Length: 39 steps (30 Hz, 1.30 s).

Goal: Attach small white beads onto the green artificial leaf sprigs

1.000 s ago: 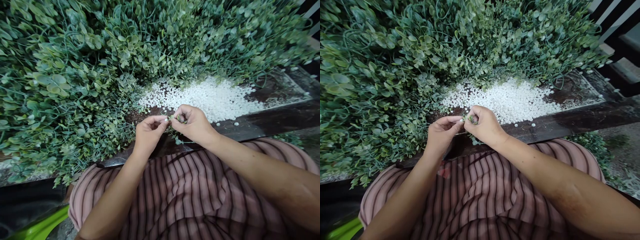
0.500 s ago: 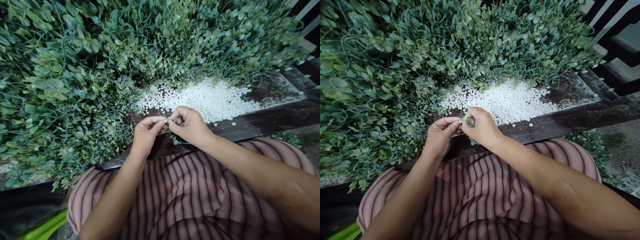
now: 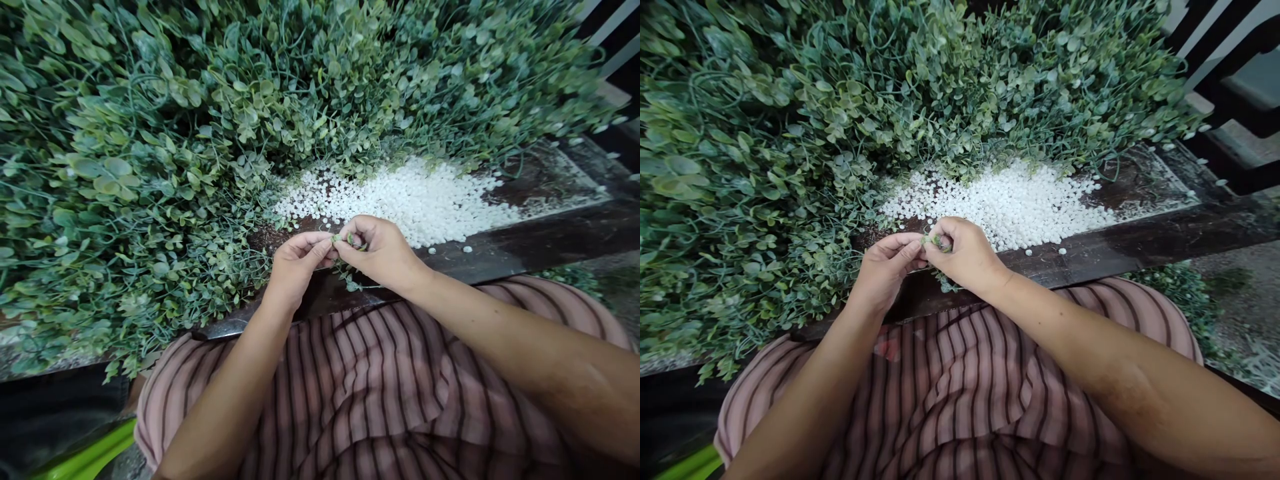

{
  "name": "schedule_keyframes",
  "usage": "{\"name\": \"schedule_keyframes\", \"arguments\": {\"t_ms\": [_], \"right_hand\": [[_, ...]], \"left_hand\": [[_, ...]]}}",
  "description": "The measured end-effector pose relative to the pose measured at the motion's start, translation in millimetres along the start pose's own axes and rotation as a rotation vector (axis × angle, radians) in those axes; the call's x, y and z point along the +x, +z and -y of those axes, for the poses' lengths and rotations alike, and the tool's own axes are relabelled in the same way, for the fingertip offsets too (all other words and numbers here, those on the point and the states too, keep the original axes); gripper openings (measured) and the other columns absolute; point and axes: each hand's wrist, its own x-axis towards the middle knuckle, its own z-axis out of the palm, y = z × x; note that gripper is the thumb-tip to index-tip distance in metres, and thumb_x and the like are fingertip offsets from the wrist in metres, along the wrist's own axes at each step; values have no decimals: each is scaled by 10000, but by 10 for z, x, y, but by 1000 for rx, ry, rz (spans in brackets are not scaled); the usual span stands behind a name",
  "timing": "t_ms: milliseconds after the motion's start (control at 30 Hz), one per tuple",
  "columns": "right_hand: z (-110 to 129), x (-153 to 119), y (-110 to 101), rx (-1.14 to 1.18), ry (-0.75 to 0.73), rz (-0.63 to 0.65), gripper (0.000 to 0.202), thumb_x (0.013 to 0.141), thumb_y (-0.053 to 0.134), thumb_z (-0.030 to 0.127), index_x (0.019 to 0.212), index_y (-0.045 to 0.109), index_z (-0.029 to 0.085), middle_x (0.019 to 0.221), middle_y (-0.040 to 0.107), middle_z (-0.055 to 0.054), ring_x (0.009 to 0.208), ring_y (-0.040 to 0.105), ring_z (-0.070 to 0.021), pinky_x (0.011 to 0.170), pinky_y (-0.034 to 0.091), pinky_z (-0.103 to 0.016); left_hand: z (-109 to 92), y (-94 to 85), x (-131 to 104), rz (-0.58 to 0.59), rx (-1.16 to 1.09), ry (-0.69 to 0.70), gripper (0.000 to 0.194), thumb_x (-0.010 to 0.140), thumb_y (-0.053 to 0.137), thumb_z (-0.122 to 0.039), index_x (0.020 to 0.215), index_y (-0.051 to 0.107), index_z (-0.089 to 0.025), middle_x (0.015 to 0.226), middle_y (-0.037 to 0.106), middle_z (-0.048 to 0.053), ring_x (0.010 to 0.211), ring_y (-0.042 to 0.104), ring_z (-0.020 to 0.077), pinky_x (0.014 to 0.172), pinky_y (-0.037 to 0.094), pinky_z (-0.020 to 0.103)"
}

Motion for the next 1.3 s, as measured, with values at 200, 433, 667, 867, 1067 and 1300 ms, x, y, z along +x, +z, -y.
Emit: {"name": "schedule_keyframes", "arguments": {"t_ms": [200,433,667,867,1067,1300], "right_hand": [[5,15,-6,-21,41,52,99,654,554,184,594,479,160,549,355,59,516,338,-62,506,281,-218],[-2,10,-15,7,60,11,100,646,565,210,615,483,161,561,372,53,527,340,-66,504,277,-219],[1,2,1,-16,31,-39,132,634,558,175,579,438,173,543,352,63,517,336,-61,497,259,-215],[8,0,-4,-40,23,-44,142,632,553,162,566,428,176,534,360,62,510,334,-60,495,260,-215],[15,-8,-3,-45,-1,-48,135,641,542,165,571,428,177,543,385,53,524,343,-67,511,274,-220],[2,-15,-2,-59,-34,-52,145,645,539,148,576,416,182,559,389,48,535,358,-70,517,290,-218]], "left_hand": [[-1,-41,25,-4,-15,-40,218,560,748,-286,698,651,-148,602,636,-12,558,581,73,568,477,193],[8,-41,25,-10,-122,-115,230,559,749,-261,707,619,-142,606,633,-21,567,598,67,570,476,177],[25,-7,2,-17,-195,-169,225,544,759,-238,678,604,-145,638,655,-20,579,605,61,576,475,168],[35,3,-6,-20,-207,-171,209,561,751,-235,669,596,-147,635,654,-19,592,607,61,597,473,172],[35,38,-9,-46,-233,-172,211,545,755,-228,653,593,-145,623,650,-25,582,599,57,592,468,168],[41,51,-21,-69,-232,-168,220,535,764,-245,646,598,-151,626,652,-28,589,600,58,599,467,172]]}}
